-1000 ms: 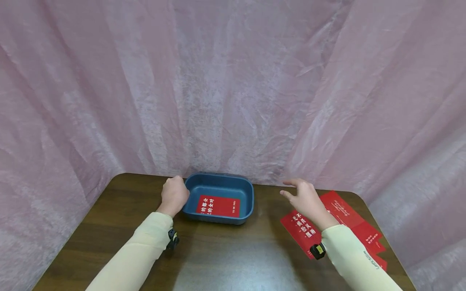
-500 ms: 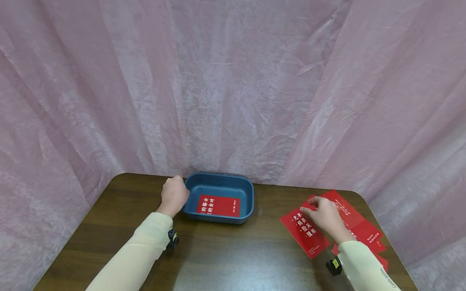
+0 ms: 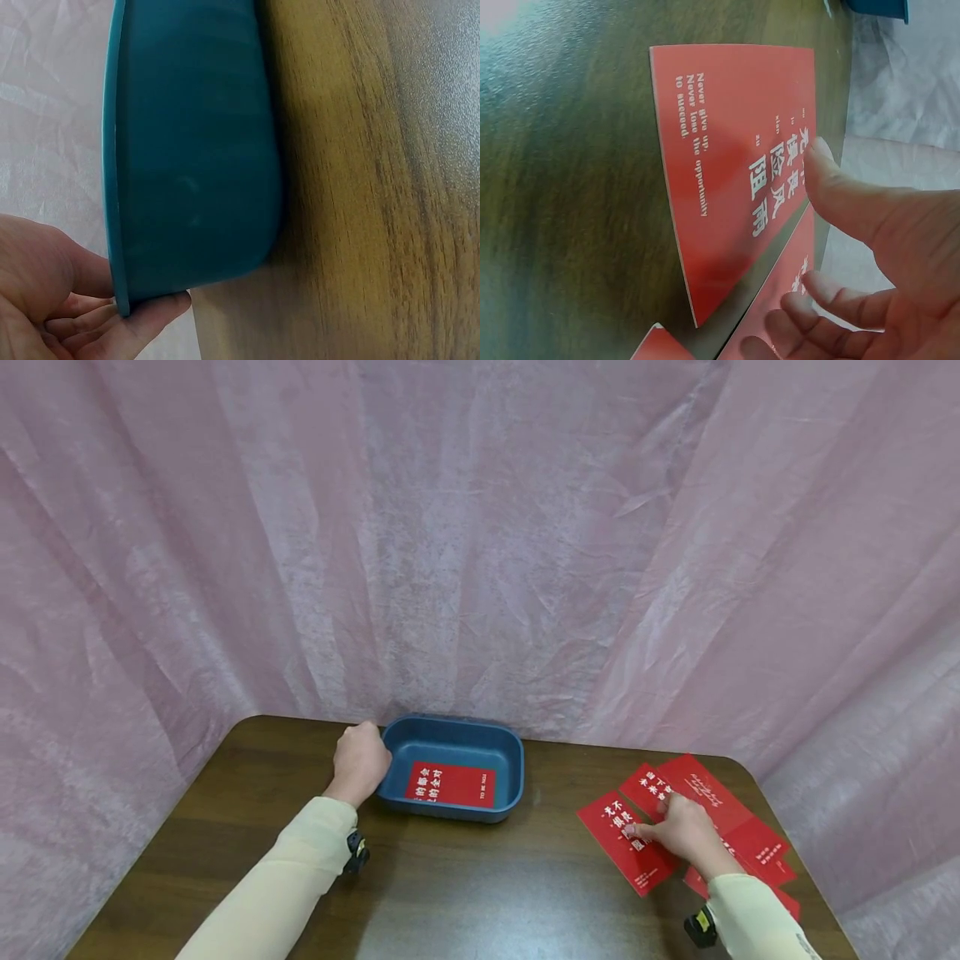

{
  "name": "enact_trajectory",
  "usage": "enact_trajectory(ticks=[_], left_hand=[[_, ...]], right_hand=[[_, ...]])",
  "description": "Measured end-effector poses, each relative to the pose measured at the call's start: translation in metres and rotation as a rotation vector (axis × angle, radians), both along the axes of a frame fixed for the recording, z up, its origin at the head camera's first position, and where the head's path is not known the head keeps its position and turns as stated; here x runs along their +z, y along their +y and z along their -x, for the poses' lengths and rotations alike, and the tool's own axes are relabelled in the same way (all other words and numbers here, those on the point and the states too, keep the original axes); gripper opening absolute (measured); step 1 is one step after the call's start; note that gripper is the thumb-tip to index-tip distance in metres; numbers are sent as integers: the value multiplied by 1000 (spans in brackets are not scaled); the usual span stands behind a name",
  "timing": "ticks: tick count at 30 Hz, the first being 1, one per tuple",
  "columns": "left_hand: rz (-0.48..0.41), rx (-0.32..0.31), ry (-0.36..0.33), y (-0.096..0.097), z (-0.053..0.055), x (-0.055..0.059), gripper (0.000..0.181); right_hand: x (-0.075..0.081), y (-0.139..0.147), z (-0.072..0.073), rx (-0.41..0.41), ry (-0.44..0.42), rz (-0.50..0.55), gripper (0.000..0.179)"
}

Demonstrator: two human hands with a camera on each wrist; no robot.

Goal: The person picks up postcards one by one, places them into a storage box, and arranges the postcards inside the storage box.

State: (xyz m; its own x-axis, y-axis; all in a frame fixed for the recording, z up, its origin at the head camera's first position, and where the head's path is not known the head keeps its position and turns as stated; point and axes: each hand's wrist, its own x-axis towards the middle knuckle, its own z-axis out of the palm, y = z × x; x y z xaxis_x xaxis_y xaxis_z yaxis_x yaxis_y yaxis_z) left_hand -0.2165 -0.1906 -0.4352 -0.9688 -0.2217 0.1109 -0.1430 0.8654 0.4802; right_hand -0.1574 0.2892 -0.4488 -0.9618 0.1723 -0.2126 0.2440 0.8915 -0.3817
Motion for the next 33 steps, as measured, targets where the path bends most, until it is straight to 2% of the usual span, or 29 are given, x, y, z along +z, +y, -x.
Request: enact_trajectory(ticks=[7, 17, 25, 33], left_hand=[[4, 7, 4, -1, 2, -1, 13], [1, 3, -6, 0, 1, 1, 13], [9, 10, -4, -1, 3, 0, 12], [0, -4, -6, -1, 3, 1, 12]], right_hand=[[-3, -2, 1, 25, -53, 5, 84], [-10, -4, 3, 50, -73, 1, 83], [-5, -9, 3, 40, -86, -6, 73], [-6, -10, 0, -8, -102, 11, 61]])
